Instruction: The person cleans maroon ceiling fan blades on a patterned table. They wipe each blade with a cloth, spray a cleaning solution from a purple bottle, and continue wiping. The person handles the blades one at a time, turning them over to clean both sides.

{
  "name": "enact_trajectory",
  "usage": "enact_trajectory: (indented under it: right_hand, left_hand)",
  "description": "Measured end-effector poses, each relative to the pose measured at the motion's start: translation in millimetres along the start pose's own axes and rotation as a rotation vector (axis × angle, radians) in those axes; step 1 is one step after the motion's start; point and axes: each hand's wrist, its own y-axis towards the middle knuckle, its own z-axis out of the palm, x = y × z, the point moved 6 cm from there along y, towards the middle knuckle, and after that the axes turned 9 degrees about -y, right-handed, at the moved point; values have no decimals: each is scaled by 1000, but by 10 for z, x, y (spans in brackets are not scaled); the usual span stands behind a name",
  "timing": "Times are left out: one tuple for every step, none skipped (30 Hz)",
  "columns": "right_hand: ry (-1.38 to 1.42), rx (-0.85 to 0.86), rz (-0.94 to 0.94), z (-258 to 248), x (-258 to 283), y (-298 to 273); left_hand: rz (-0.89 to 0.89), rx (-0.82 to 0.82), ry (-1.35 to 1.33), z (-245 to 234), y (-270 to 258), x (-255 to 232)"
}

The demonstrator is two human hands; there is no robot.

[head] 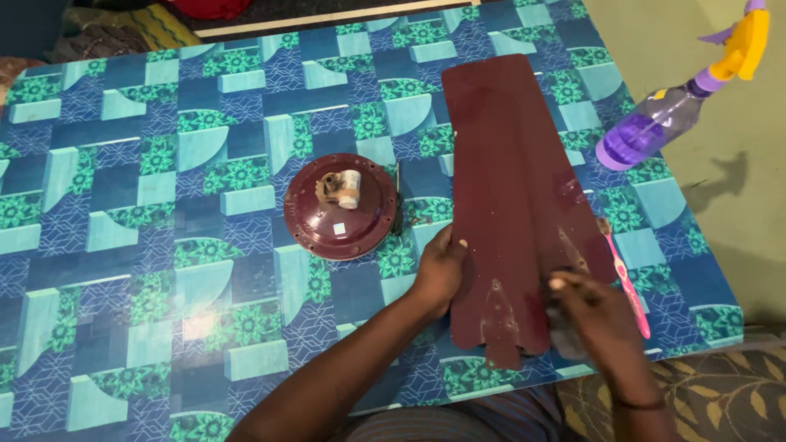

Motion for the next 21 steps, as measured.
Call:
enact_trajectory:
  right_hand:
    - [-39,-44,-26,-106,53,-56]
    - [-79,-85,-53,-229,119,-127]
    - [-118,-126,-80,-330,204,-200]
    - [-147,-154,-167,-403,334,-285]
    - [-176,-183,-253,-469,481,-374]
    - [-205,-213,-337,-541,634,-487]
    - [-167,-240,-447,-612,807,-620]
    - [-129,-260,-560,-657,986,-754]
    - [-89,-280,-673,-693,1162,-901]
    - [-4,-313,-582,-736,1224,-994]
    - [46,-325,-573,-752,1332,-1077]
    - [106,-351,-581,-792,1432,-1173]
    - [123,-336,-664,-801,1572,-1238]
    - [145,-325,-721,-813,1680,-1288]
    - [162,-311,-771,-824,1769,-1327]
    - [173,-299,-805,-840,1835,-1351]
    - [183,-285,-832,-842,1885,-1351]
    - [190,-269,-856,-820,1930,-1311]
    - [188,-253,-872,-774,1961,-1247]
    - [188,-232,-884,-766,1972,-1213]
    - [178,-210,-888,-799,1971,-1196]
  left_hand:
    - [3,-5,70,-17,1,0]
    - [6,-13,139,-31,-12,-2]
    - [8,-22,208,-41,-25,-12]
    - [-9,-33,225,-43,-24,-16]
    - [-26,-44,242,-51,-21,-27]
    - [-45,-53,258,-49,-20,-27]
    - [-43,-44,262,-34,-9,-36]
    - [-39,-42,266,-41,-5,-49]
    - [-35,-40,270,-50,-4,-58]
    - [-39,-41,239,-62,-7,-61]
    - [-44,-42,208,-63,-9,-58]
    - [-47,-41,178,-55,1,-60]
    - [-41,-37,166,-42,12,-69]
    - [-38,-33,155,-26,14,-74]
    - [-35,-29,143,-16,11,-86]
    - [-56,-49,167,-17,6,-89]
    - [-77,-68,191,-15,-1,-95]
    - [-97,-88,215,-13,-10,-108]
    - [-119,-90,259,-5,-21,-123]
    - [-142,-92,303,-3,-39,-129]
    - [-165,-95,347,1,-54,-130]
